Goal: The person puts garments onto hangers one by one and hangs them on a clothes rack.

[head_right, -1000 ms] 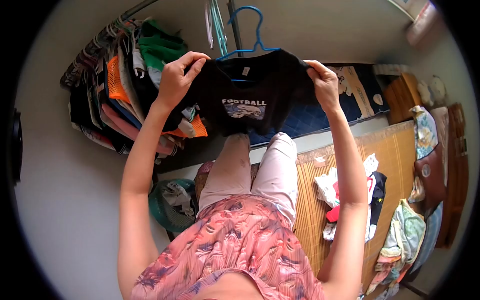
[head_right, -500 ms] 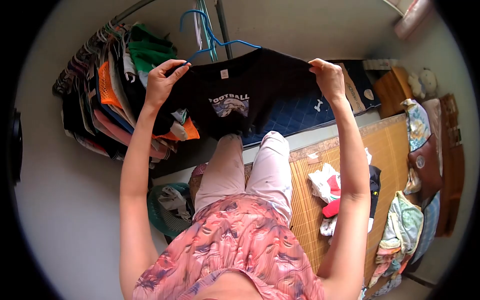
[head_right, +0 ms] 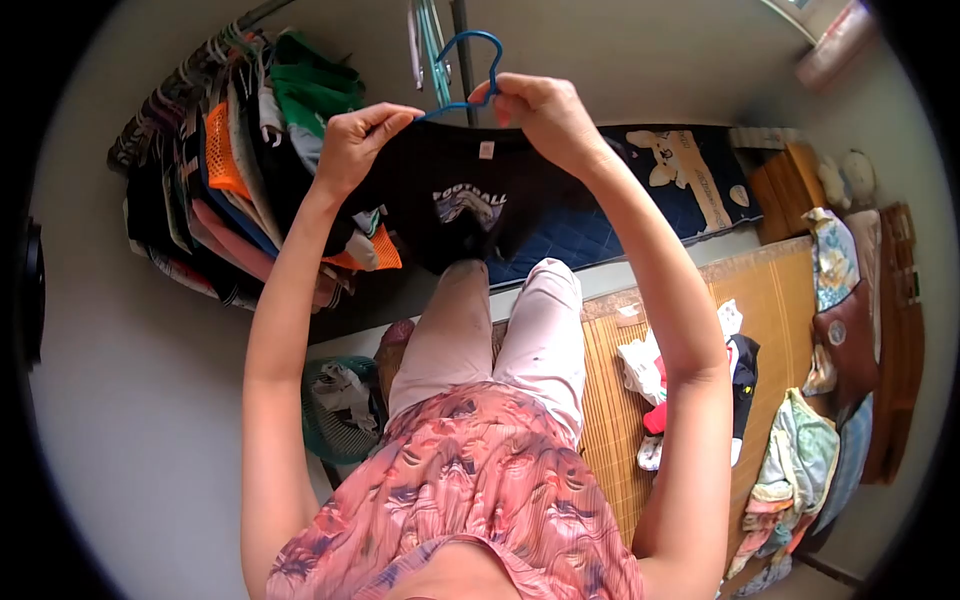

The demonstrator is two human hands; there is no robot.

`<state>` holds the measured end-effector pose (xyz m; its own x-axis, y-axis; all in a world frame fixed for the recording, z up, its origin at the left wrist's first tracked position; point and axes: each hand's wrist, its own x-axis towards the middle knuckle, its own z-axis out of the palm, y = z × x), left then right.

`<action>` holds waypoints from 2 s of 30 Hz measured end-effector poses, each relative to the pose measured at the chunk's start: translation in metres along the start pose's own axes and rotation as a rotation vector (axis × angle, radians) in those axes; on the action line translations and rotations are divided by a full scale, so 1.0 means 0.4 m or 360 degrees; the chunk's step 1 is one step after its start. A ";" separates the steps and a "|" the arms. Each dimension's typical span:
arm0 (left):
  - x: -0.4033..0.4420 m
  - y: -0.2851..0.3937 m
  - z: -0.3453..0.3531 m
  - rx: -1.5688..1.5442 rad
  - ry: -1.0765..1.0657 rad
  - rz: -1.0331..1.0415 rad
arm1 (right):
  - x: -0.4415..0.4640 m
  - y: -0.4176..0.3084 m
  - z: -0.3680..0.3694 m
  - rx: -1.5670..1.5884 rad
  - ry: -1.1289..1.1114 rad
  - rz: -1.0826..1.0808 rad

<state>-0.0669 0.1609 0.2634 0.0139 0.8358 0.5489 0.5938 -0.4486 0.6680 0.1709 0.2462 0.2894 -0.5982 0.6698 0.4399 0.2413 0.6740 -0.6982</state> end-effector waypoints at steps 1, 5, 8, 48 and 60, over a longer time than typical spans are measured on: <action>0.004 0.012 -0.012 0.0001 0.0036 0.0021 | 0.009 -0.020 -0.008 0.0019 0.0026 -0.0091; 0.019 0.047 -0.052 -0.0076 0.0117 0.0166 | 0.020 -0.081 0.011 -0.0203 -0.0043 -0.0333; 0.019 0.005 -0.038 -0.0055 -0.0088 -0.0013 | 0.040 -0.034 0.049 -0.0386 0.0025 -0.0325; 0.067 -0.304 -0.120 0.2094 -0.1007 -0.0595 | 0.214 -0.132 0.273 0.0178 0.0456 0.0009; 0.114 -0.165 -0.180 0.0797 0.0695 -0.0135 | 0.348 -0.052 0.493 -0.0054 0.0168 -0.0322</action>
<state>-0.1632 0.2058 0.2804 -0.3137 0.6094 0.7281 0.8817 -0.0977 0.4617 -0.0681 0.2639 0.2539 -0.5541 0.5477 0.6270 0.1513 0.8068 -0.5711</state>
